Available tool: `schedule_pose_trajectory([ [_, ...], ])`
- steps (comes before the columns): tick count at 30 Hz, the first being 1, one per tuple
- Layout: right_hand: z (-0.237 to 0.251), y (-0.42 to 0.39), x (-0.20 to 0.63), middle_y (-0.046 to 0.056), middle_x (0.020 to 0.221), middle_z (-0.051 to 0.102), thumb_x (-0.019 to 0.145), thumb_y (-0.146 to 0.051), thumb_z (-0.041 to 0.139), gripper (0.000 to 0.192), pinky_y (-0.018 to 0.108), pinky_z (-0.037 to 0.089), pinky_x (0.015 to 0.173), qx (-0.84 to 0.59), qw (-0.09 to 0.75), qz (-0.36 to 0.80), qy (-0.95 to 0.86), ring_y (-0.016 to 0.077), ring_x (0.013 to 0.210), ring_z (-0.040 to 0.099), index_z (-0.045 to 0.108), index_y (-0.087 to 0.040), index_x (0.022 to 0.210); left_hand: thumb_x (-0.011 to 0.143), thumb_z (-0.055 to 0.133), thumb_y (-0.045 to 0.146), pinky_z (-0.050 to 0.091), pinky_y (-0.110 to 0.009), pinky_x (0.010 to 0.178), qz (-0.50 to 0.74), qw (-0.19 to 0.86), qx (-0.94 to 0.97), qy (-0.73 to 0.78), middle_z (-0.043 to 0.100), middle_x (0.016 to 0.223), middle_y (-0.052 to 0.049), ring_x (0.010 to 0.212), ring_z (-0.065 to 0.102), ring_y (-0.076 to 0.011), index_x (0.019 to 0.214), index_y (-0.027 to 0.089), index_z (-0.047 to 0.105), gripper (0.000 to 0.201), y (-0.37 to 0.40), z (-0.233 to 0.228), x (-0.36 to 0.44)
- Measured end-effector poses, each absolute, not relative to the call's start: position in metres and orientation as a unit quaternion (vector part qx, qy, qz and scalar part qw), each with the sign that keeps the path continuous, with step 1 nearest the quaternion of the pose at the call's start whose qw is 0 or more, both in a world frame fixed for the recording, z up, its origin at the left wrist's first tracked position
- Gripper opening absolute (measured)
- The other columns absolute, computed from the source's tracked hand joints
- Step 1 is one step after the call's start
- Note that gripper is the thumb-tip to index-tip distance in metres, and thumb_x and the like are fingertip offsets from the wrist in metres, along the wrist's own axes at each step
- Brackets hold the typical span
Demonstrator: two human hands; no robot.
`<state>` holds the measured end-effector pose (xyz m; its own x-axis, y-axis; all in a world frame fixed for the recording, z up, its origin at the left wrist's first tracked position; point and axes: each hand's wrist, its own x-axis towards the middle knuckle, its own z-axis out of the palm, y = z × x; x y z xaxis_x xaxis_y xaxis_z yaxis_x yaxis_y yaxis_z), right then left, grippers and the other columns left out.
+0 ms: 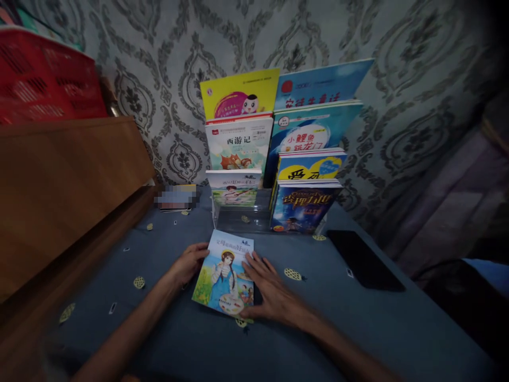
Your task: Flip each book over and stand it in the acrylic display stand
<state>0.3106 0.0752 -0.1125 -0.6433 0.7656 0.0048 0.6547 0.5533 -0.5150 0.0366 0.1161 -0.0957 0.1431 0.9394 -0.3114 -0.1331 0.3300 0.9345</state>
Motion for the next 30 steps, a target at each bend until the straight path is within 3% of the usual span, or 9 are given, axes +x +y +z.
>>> schedule_pose_trajectory([
  [4, -0.117, 0.080, 0.317, 0.018, 0.166, 0.020, 0.077, -0.074, 0.065, 0.103, 0.060, 0.022, 0.122, -0.437, 0.151, 0.258, -0.848, 0.0391, 0.153, 0.016, 0.033, -0.018, 0.158, 0.066, 0.087, 0.028, 0.057, -0.028, 0.072, 0.426, 0.698, 0.381, 0.432, 0.077, 0.084, -0.011, 0.070, 0.073, -0.0199, 0.093, 0.010, 0.071, 0.035, 0.107, -0.089, 0.046],
  [7, -0.118, 0.086, 0.320, 0.018, 0.163, 0.031, 0.084, -0.059, 0.066, 0.083, 0.059, 0.035, 0.116, -0.475, 0.253, 0.286, -0.793, 0.0383, 0.148, 0.034, 0.043, -0.018, 0.153, 0.063, 0.091, 0.030, 0.057, -0.027, 0.073, 0.442, 0.710, 0.378, 0.397, 0.078, 0.088, -0.011, 0.071, 0.073, -0.0195, 0.096, 0.010, 0.072, 0.043, 0.102, -0.081, 0.049],
  [9, -0.117, 0.088, 0.320, 0.017, 0.147, 0.055, 0.085, -0.052, 0.064, 0.074, 0.058, 0.047, 0.105, -0.473, 0.329, 0.340, -0.743, 0.0365, 0.132, 0.055, 0.046, -0.021, 0.150, 0.062, 0.092, 0.032, 0.057, -0.027, 0.074, 0.448, 0.713, 0.382, 0.381, 0.078, 0.091, -0.011, 0.072, 0.073, -0.0195, 0.098, 0.010, 0.073, 0.046, 0.100, -0.076, 0.050],
  [11, -0.115, 0.090, 0.317, 0.012, 0.118, 0.073, 0.085, -0.051, 0.063, 0.070, 0.052, 0.058, 0.085, -0.449, 0.372, 0.429, -0.690, 0.0321, 0.104, 0.070, 0.047, -0.023, 0.148, 0.063, 0.092, 0.033, 0.058, -0.027, 0.074, 0.452, 0.710, 0.389, 0.374, 0.078, 0.093, -0.011, 0.073, 0.074, -0.0198, 0.099, 0.011, 0.073, 0.046, 0.099, -0.072, 0.051],
  [14, -0.110, 0.096, 0.310, 0.007, 0.085, 0.075, 0.081, -0.055, 0.066, 0.070, 0.035, 0.055, 0.055, -0.422, 0.399, 0.528, -0.619, 0.0235, 0.070, 0.068, 0.053, -0.019, 0.140, 0.065, 0.091, 0.032, 0.058, -0.028, 0.075, 0.456, 0.703, 0.399, 0.373, 0.078, 0.094, -0.011, 0.075, 0.074, -0.0204, 0.101, 0.011, 0.073, 0.045, 0.101, -0.066, 0.053],
  [16, -0.104, 0.104, 0.306, 0.004, 0.076, 0.071, 0.075, -0.057, 0.069, 0.069, 0.029, 0.048, 0.047, -0.417, 0.426, 0.535, -0.599, 0.0190, 0.059, 0.061, 0.059, -0.019, 0.131, 0.066, 0.090, 0.031, 0.059, -0.029, 0.076, 0.463, 0.692, 0.408, 0.374, 0.078, 0.095, -0.011, 0.076, 0.074, -0.0210, 0.101, 0.011, 0.072, 0.044, 0.108, -0.061, 0.052],
  [25, -0.034, 0.174, 0.302, 0.001, 0.076, 0.070, 0.077, -0.033, 0.066, 0.044, 0.027, 0.050, 0.050, -0.368, 0.524, 0.396, -0.659, 0.0173, 0.060, 0.062, 0.063, -0.020, 0.118, 0.068, 0.084, 0.034, 0.059, -0.031, 0.076, 0.542, 0.575, 0.502, 0.350, 0.077, 0.097, -0.009, 0.089, 0.073, -0.0251, 0.107, 0.014, 0.068, 0.046, 0.169, -0.016, 0.054],
  [30, 0.021, 0.213, 0.298, 0.007, 0.103, 0.073, 0.081, -0.022, 0.058, 0.033, 0.040, 0.059, 0.077, -0.348, 0.596, 0.216, -0.691, 0.0237, 0.091, 0.069, 0.061, -0.022, 0.114, 0.072, 0.079, 0.044, 0.056, -0.029, 0.075, 0.591, 0.406, 0.627, 0.303, 0.075, 0.105, -0.007, 0.093, 0.070, -0.0231, 0.108, 0.016, 0.066, 0.047, 0.213, 0.033, 0.058],
])
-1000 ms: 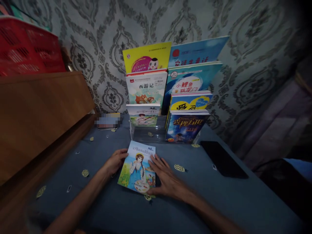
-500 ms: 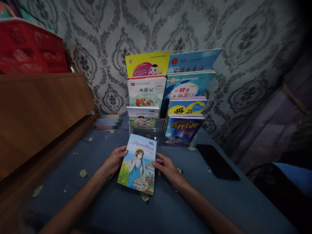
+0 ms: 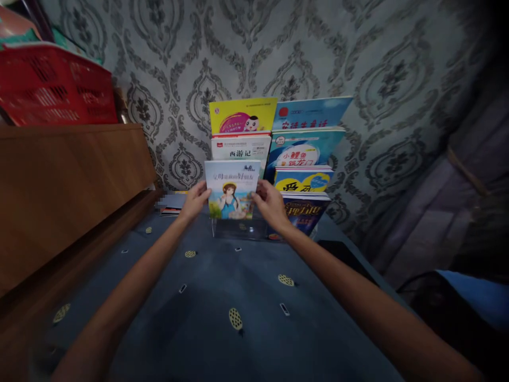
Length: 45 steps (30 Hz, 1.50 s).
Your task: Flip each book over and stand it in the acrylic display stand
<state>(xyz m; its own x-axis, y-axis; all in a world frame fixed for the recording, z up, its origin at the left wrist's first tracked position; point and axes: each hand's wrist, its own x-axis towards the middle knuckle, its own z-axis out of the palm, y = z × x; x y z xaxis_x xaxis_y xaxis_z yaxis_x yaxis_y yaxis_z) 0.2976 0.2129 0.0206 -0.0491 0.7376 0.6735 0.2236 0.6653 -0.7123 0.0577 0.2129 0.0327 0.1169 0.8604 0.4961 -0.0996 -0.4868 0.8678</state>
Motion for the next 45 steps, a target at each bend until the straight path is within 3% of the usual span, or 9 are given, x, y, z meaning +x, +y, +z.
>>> schedule_pose_trajectory([
  [6, 0.041, 0.232, 0.293, 0.008, 0.106, 0.070, 0.092, -0.033, 0.054, 0.023, 0.042, 0.057, 0.086, -0.326, 0.628, 0.102, -0.699, 0.0242, 0.097, 0.067, 0.055, -0.024, 0.114, 0.087, 0.065, 0.047, 0.053, -0.034, 0.089, 0.601, 0.216, 0.723, 0.263, 0.073, 0.106, -0.009, 0.101, 0.067, -0.0229, 0.105, 0.016, 0.063, 0.036, 0.245, 0.061, 0.059],
  [15, 0.021, 0.231, 0.300, 0.006, 0.089, 0.068, 0.089, -0.025, 0.050, 0.010, 0.040, 0.054, 0.075, -0.395, 0.579, 0.067, -0.710, 0.0239, 0.084, 0.066, 0.051, -0.024, 0.099, 0.090, 0.055, 0.034, 0.050, -0.035, 0.091, 0.588, 0.144, 0.739, 0.294, 0.073, 0.107, -0.009, 0.099, 0.066, -0.0226, 0.109, 0.014, 0.067, 0.030, 0.252, 0.039, 0.063],
  [20, 0.026, 0.229, 0.303, 0.005, 0.086, 0.063, 0.090, -0.024, 0.048, 0.004, 0.038, 0.050, 0.074, -0.435, 0.557, -0.015, -0.708, 0.0227, 0.079, 0.061, 0.049, -0.025, 0.094, 0.090, 0.052, 0.031, 0.051, -0.035, 0.089, 0.586, 0.168, 0.741, 0.281, 0.072, 0.107, -0.009, 0.098, 0.066, -0.0219, 0.109, 0.014, 0.065, 0.028, 0.256, 0.039, 0.066],
  [23, 0.024, 0.230, 0.303, 0.006, 0.086, 0.063, 0.088, -0.023, 0.047, 0.008, 0.038, 0.049, 0.074, -0.449, 0.530, -0.024, -0.720, 0.0243, 0.080, 0.060, 0.049, -0.024, 0.096, 0.089, 0.051, 0.028, 0.051, -0.035, 0.088, 0.573, 0.156, 0.741, 0.315, 0.072, 0.103, -0.008, 0.097, 0.066, -0.0226, 0.106, 0.015, 0.064, 0.025, 0.256, 0.031, 0.065],
  [28, 0.014, 0.231, 0.300, 0.016, 0.099, 0.067, 0.086, -0.018, 0.044, 0.019, 0.042, 0.050, 0.084, -0.502, 0.445, -0.040, -0.741, 0.0299, 0.093, 0.062, 0.057, -0.018, 0.100, 0.089, 0.053, 0.023, 0.050, -0.035, 0.086, 0.533, 0.038, 0.725, 0.436, 0.069, 0.094, -0.007, 0.091, 0.064, -0.0225, 0.099, 0.018, 0.061, 0.014, 0.252, 0.015, 0.059],
  [33, 0.007, 0.223, 0.296, 0.020, 0.115, 0.069, 0.090, -0.015, 0.040, 0.040, 0.040, 0.050, 0.087, -0.553, 0.411, -0.024, -0.724, 0.0305, 0.101, 0.065, 0.052, -0.011, 0.128, 0.094, 0.051, 0.025, 0.049, -0.035, 0.089, 0.494, -0.005, 0.718, 0.490, 0.069, 0.099, -0.008, 0.096, 0.064, -0.0232, 0.105, 0.020, 0.059, 0.015, 0.250, 0.011, 0.058],
  [38, 0.003, 0.218, 0.292, 0.014, 0.100, 0.075, 0.092, -0.014, 0.041, 0.033, 0.034, 0.050, 0.077, -0.606, 0.342, 0.012, -0.719, 0.0285, 0.089, 0.071, 0.062, -0.016, 0.118, 0.098, 0.044, 0.025, 0.047, -0.036, 0.089, 0.446, -0.043, 0.737, 0.506, 0.068, 0.100, -0.010, 0.100, 0.063, -0.0260, 0.097, 0.020, 0.062, 0.019, 0.253, 0.008, 0.063],
  [45, -0.001, 0.229, 0.291, 0.013, 0.088, 0.076, 0.091, -0.014, 0.045, 0.033, 0.032, 0.050, 0.070, -0.602, 0.349, -0.001, -0.719, 0.0279, 0.082, 0.073, 0.063, -0.018, 0.118, 0.098, 0.042, 0.023, 0.046, -0.036, 0.087, 0.440, -0.058, 0.730, 0.519, 0.067, 0.093, -0.010, 0.095, 0.062, -0.0261, 0.089, 0.020, 0.059, 0.019, 0.262, 0.008, 0.067],
])
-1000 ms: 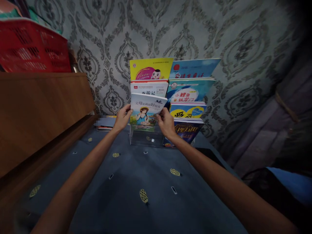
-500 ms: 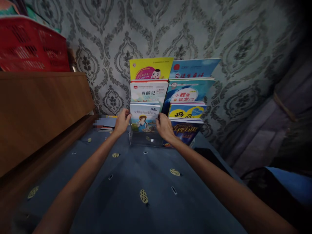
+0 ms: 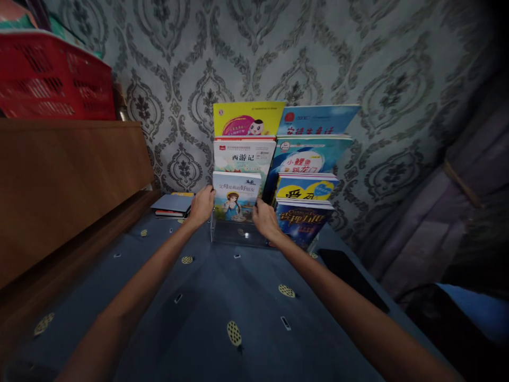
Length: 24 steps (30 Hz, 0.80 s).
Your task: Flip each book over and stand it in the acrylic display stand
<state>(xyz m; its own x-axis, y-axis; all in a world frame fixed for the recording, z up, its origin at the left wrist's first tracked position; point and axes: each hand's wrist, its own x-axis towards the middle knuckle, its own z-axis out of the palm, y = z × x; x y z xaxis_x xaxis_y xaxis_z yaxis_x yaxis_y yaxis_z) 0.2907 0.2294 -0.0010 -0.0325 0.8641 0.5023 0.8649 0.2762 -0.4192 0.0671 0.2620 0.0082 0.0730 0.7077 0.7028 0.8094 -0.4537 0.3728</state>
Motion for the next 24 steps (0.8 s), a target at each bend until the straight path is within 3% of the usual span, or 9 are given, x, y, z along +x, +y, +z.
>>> schedule_pose_trajectory([
  [5, -0.003, 0.233, 0.290, 0.014, 0.089, 0.076, 0.087, -0.012, 0.048, 0.034, 0.033, 0.052, 0.070, -0.597, 0.355, 0.003, -0.719, 0.0282, 0.082, 0.073, 0.063, -0.017, 0.118, 0.099, 0.044, 0.024, 0.045, -0.035, 0.086, -0.439, 0.054, -0.730, -0.520, 0.067, 0.093, -0.009, 0.094, 0.063, -0.0258, 0.087, 0.021, 0.059, 0.019, 0.264, 0.009, 0.067],
  [15, -0.007, 0.223, 0.289, 0.016, 0.106, 0.074, 0.086, -0.012, 0.046, 0.034, 0.035, 0.052, 0.086, -0.570, 0.373, 0.013, -0.732, 0.0294, 0.100, 0.070, 0.060, -0.016, 0.116, 0.099, 0.043, 0.024, 0.045, -0.037, 0.088, -0.424, 0.046, -0.739, -0.521, 0.065, 0.098, -0.012, 0.097, 0.061, -0.0274, 0.090, 0.019, 0.059, 0.019, 0.252, 0.010, 0.067],
  [19, -0.014, 0.223, 0.292, 0.017, 0.114, 0.070, 0.085, -0.012, 0.045, 0.036, 0.041, 0.051, 0.095, -0.552, 0.383, 0.005, -0.741, 0.0305, 0.109, 0.066, 0.060, -0.015, 0.118, 0.098, 0.045, 0.025, 0.046, -0.038, 0.089, -0.445, 0.035, -0.738, -0.506, 0.065, 0.099, -0.011, 0.097, 0.062, -0.0272, 0.095, 0.019, 0.060, 0.016, 0.249, 0.006, 0.064],
  [24, -0.027, 0.227, 0.296, 0.017, 0.112, 0.070, 0.085, -0.016, 0.046, 0.043, 0.048, 0.052, 0.097, -0.519, 0.408, -0.014, -0.751, 0.0320, 0.106, 0.066, 0.057, -0.013, 0.126, 0.098, 0.045, 0.027, 0.048, -0.037, 0.088, -0.460, 0.030, -0.750, -0.475, 0.066, 0.098, -0.010, 0.095, 0.063, -0.0257, 0.099, 0.019, 0.062, 0.018, 0.246, -0.002, 0.059],
])
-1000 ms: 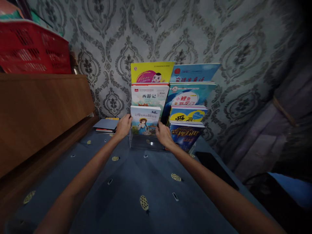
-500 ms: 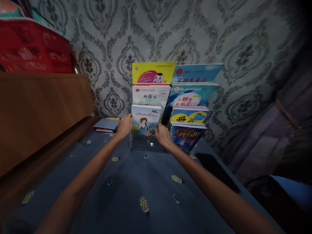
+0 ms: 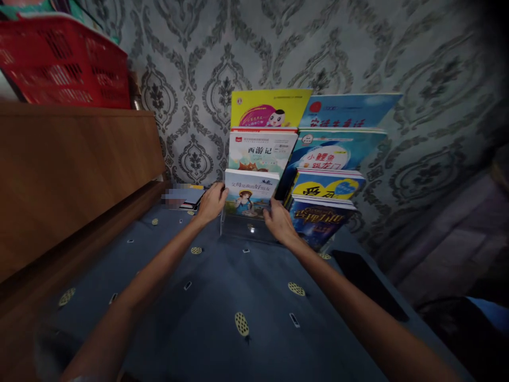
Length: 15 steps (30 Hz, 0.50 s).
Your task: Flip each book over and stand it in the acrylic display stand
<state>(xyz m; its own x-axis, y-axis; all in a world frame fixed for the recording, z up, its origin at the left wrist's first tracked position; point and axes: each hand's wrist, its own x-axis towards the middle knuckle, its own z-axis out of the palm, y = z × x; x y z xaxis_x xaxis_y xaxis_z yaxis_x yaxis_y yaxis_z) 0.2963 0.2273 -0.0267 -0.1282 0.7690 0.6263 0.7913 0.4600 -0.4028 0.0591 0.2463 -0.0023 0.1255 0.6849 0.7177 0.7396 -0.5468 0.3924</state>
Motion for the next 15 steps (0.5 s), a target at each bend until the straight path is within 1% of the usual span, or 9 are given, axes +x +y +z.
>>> schedule_pose_trajectory([
  [2, -0.031, 0.227, 0.298, 0.019, 0.117, 0.069, 0.086, -0.019, 0.046, 0.048, 0.051, 0.050, 0.100, -0.508, 0.418, -0.013, -0.753, 0.0334, 0.111, 0.064, 0.054, -0.012, 0.133, 0.099, 0.045, 0.027, 0.048, -0.035, 0.089, -0.467, 0.030, -0.757, -0.457, 0.066, 0.098, -0.009, 0.096, 0.063, -0.0243, 0.102, 0.019, 0.062, 0.019, 0.245, -0.007, 0.055],
  [4, -0.034, 0.223, 0.300, 0.020, 0.126, 0.066, 0.088, -0.022, 0.046, 0.053, 0.055, 0.047, 0.105, -0.502, 0.430, -0.013, -0.750, 0.0348, 0.119, 0.061, 0.050, -0.011, 0.139, 0.099, 0.044, 0.027, 0.048, -0.034, 0.090, -0.460, 0.026, -0.767, -0.447, 0.067, 0.102, -0.009, 0.098, 0.063, -0.0234, 0.108, 0.019, 0.062, 0.022, 0.245, -0.013, 0.049],
  [8, -0.044, 0.195, 0.303, 0.020, 0.143, 0.056, 0.093, -0.029, 0.043, 0.058, 0.058, 0.041, 0.113, -0.484, 0.451, -0.014, -0.750, 0.0339, 0.134, 0.052, 0.043, -0.012, 0.148, 0.102, 0.040, 0.027, 0.047, -0.033, 0.098, -0.339, 0.036, -0.765, -0.546, 0.066, 0.119, -0.010, 0.111, 0.061, -0.0218, 0.121, 0.018, 0.059, 0.029, 0.247, -0.033, 0.029],
  [9, -0.050, 0.183, 0.303, 0.019, 0.145, 0.055, 0.095, -0.031, 0.042, 0.057, 0.057, 0.041, 0.114, -0.478, 0.453, -0.010, -0.752, 0.0327, 0.136, 0.050, 0.042, -0.015, 0.150, 0.102, 0.040, 0.026, 0.046, -0.034, 0.100, -0.308, 0.039, -0.755, -0.577, 0.065, 0.122, -0.011, 0.115, 0.060, -0.0229, 0.123, 0.018, 0.059, 0.029, 0.249, -0.039, 0.022],
  [11, -0.067, 0.157, 0.302, 0.015, 0.148, 0.054, 0.098, -0.032, 0.040, 0.055, 0.056, 0.040, 0.115, -0.468, 0.450, 0.010, -0.761, 0.0296, 0.139, 0.048, 0.041, -0.021, 0.152, 0.100, 0.042, 0.024, 0.044, -0.040, 0.105, -0.271, 0.041, -0.730, -0.626, 0.064, 0.125, -0.017, 0.121, 0.057, -0.0281, 0.123, 0.014, 0.059, 0.031, 0.254, -0.051, 0.006],
  [13, -0.090, 0.132, 0.302, 0.012, 0.148, 0.054, 0.099, -0.031, 0.040, 0.053, 0.054, 0.042, 0.115, -0.459, 0.430, 0.046, -0.776, 0.0274, 0.139, 0.049, 0.042, -0.026, 0.152, 0.097, 0.045, 0.022, 0.042, -0.049, 0.107, -0.246, 0.042, -0.704, -0.665, 0.060, 0.129, -0.023, 0.127, 0.053, -0.0349, 0.123, 0.009, 0.059, 0.033, 0.261, -0.062, -0.010],
  [15, -0.114, 0.112, 0.302, 0.011, 0.151, 0.052, 0.099, -0.031, 0.041, 0.052, 0.053, 0.044, 0.114, -0.461, 0.393, 0.084, -0.791, 0.0271, 0.139, 0.050, 0.045, -0.027, 0.151, 0.094, 0.049, 0.023, 0.038, -0.057, 0.109, -0.218, 0.043, -0.679, -0.699, 0.054, 0.138, -0.028, 0.135, 0.045, -0.0400, 0.128, 0.007, 0.057, 0.038, 0.269, -0.071, -0.024],
])
